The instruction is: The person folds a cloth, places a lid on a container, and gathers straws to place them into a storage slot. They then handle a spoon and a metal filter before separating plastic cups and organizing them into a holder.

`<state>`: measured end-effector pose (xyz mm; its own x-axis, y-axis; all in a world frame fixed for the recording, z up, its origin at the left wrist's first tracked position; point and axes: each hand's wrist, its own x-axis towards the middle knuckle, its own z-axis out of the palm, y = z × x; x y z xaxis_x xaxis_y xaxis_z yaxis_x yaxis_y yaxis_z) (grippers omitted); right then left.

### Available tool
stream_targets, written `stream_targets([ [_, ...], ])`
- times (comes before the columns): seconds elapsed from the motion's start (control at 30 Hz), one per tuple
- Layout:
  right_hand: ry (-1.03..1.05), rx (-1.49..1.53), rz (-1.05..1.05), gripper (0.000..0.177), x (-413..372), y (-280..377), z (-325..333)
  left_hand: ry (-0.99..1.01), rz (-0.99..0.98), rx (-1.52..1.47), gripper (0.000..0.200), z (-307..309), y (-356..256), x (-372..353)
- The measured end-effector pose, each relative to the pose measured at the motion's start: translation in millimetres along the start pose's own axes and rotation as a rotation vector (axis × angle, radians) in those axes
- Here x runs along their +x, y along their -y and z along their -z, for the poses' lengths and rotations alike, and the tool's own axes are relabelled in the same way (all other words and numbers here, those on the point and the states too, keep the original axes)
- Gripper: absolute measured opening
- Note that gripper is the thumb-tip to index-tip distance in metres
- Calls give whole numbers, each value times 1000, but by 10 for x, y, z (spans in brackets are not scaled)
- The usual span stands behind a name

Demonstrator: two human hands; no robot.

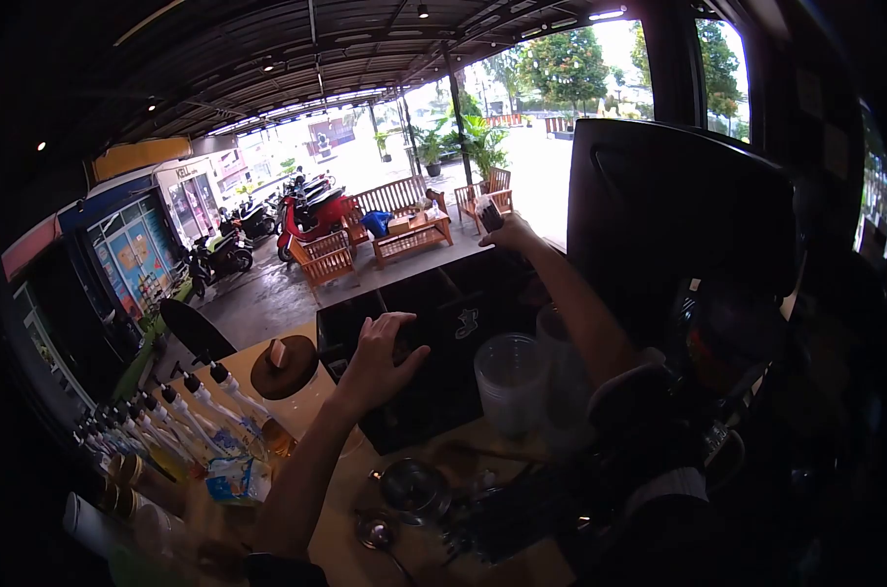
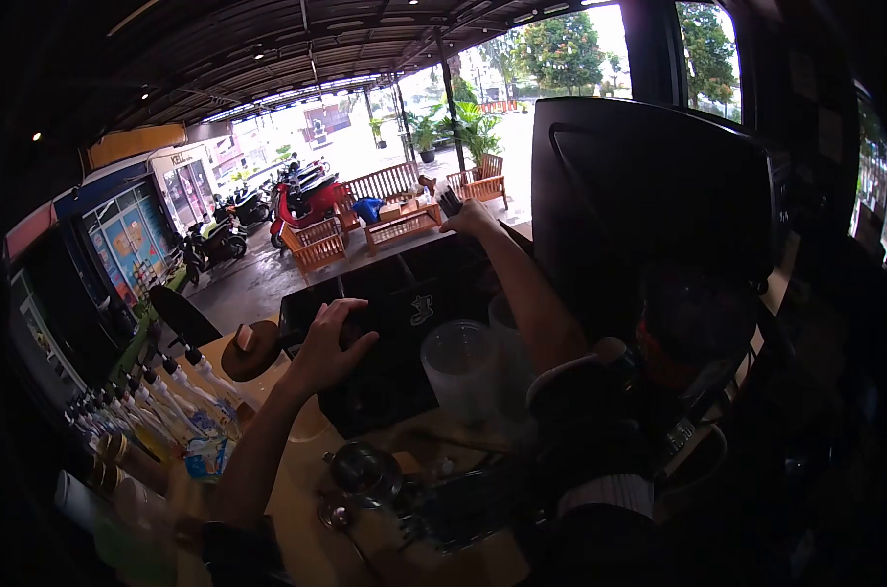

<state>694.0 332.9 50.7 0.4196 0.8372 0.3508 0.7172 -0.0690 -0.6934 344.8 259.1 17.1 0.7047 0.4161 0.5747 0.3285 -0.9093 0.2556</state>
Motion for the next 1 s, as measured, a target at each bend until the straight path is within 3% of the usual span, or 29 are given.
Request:
stream_targets([
  [0.07,62,-80,-32,54,-45,67,-3,9,10,2,50,-7,-6,-5],
  [0.17,-51,-246,-60,66,-98,105,-2,4,22,-8,50,-19,18,-15],
  [0.23,130,-222,-150,75,-220,217,168,-6,-5,-7,52,-35,46,-16],
  [0.3,133,-257,-151,74,-363,352,255,7,9,-15,53,-26,49,-15],
  [0.47,-90,-337,-103,75,-570,563,325,-49,-8,52,58,52,-90,-35],
  [0.6,-313,-460,349,63,-1304,999,440,-94,-93,-1,54,183,-438,-102],
  [0.7,-416,-464,693,31,-1973,1278,443,-79,-162,-138,48,257,-763,-263],
  [0.73,-401,-468,686,31,-2268,1371,467,-83,-213,-106,45,283,-862,-348],
  [0.8,-165,-347,674,11,-2893,1511,473,-130,-274,-92,34,296,-1016,-536],
  [0.87,-81,-205,661,11,-3385,1340,303,-122,-260,-136,31,301,-1089,-814],
  [1.0,409,-264,532,20,-4193,698,-65,-113,-204,-195,25,278,-1175,-1376],
])
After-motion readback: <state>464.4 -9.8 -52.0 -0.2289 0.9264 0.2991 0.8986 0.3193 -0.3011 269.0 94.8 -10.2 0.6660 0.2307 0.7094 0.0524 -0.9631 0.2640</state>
